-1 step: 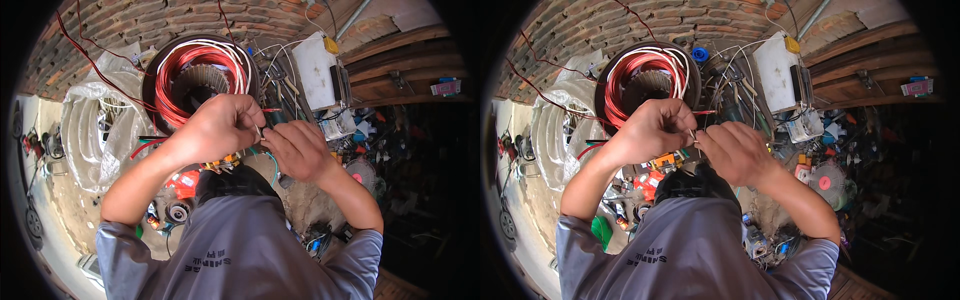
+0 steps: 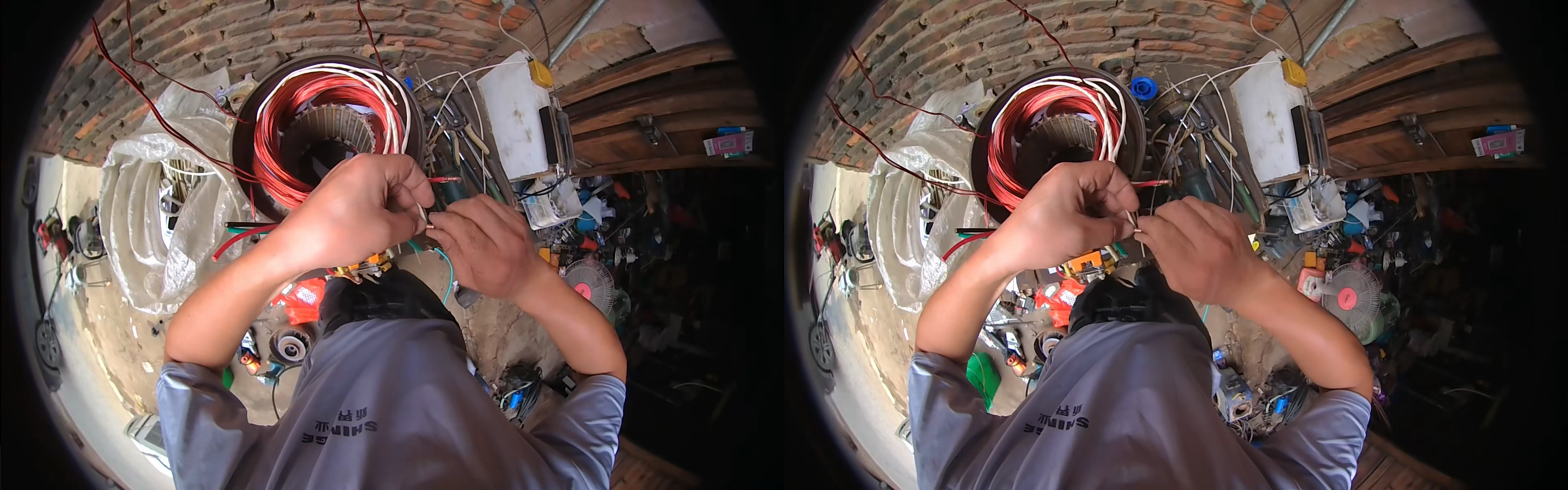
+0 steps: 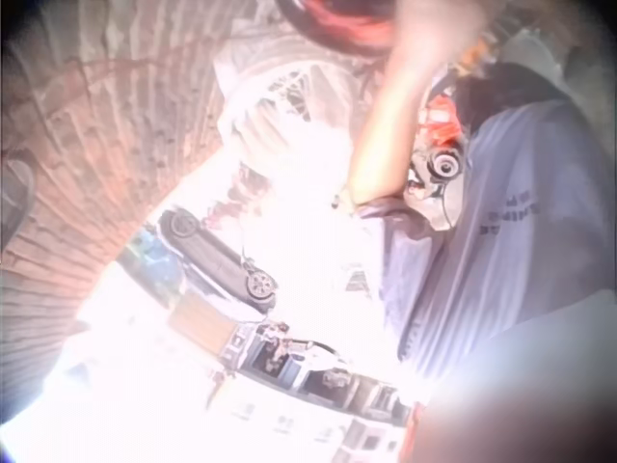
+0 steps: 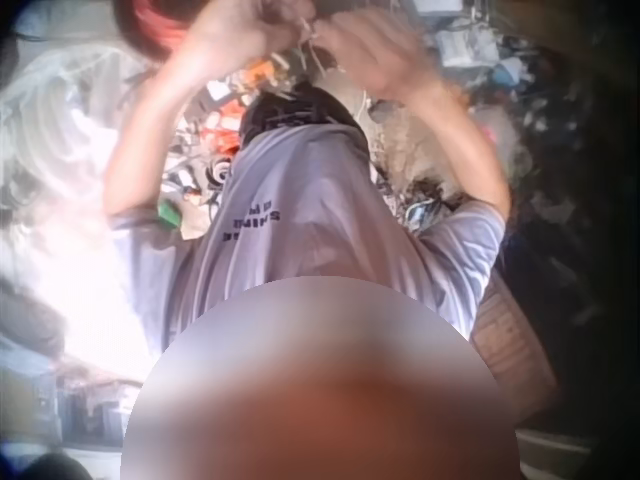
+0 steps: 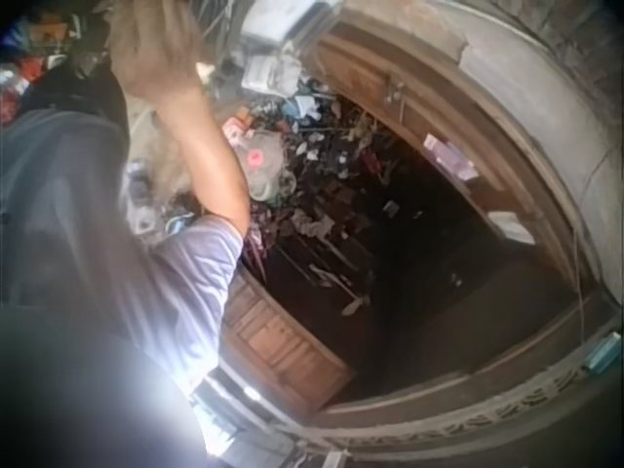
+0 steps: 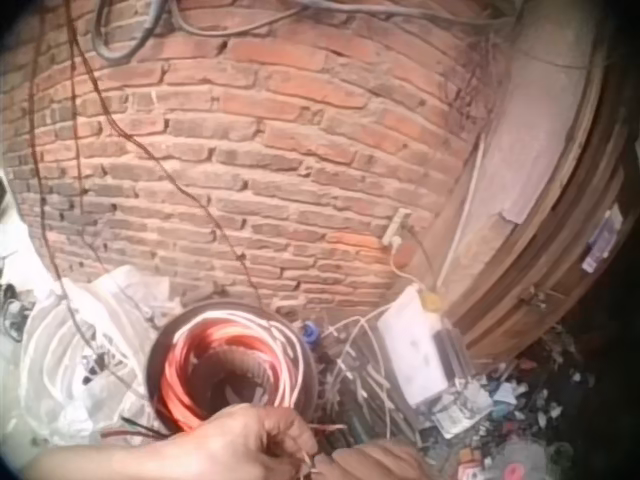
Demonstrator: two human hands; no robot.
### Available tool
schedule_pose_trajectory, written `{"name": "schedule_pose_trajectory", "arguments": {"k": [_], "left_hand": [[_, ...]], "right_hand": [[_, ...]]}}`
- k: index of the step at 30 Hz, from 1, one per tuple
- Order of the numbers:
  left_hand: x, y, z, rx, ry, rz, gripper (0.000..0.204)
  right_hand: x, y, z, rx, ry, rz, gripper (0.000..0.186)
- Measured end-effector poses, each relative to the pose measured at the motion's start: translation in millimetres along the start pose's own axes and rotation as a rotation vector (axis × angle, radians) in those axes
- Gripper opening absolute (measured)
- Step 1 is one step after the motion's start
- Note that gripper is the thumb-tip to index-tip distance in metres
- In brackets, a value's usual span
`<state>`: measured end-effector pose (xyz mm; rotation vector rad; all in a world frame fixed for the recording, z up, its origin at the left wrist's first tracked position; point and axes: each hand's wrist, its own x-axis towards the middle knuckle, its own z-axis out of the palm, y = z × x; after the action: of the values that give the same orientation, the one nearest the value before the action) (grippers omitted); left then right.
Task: The person strips insulation from multiple colored wires using pliers and a handheld rotary tool. They cut, strip, and twist wire ends, handling red, white, and green wires in sequence within a cluttered workshop.
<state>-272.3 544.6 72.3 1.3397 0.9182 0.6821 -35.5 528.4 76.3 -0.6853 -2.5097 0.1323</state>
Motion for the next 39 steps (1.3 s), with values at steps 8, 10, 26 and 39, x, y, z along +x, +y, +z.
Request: {"name": "schedule_pose_trajectory", "arguments": {"k": [8,10,26,39], "left_hand": [[-4.4,2.1,-1.9,0.047,-0.044,0.016,0.017],[-0.6,6.0,-3.8,0.025,-0.093,-0.059,0.018],[2.7,2.5,-1.8,0.052,-0.112,-0.036,0.018],[-1.5,7.8,-1.9,0.108,-0.097,-0.033,0.016]], "right_hand": [[-2.7,-16.4,-10.1,1.71,-0.184,1.346,0.02],[-16.1,-22.2,-2.5,1.15,-0.084,1.04,0.018],[-5.0,-6.7,-6.6,-0.031,-0.018,-0.088,0.024],[-15.0,-15.8,2.1,1.531,-0.012,1.318,0.018]]}}
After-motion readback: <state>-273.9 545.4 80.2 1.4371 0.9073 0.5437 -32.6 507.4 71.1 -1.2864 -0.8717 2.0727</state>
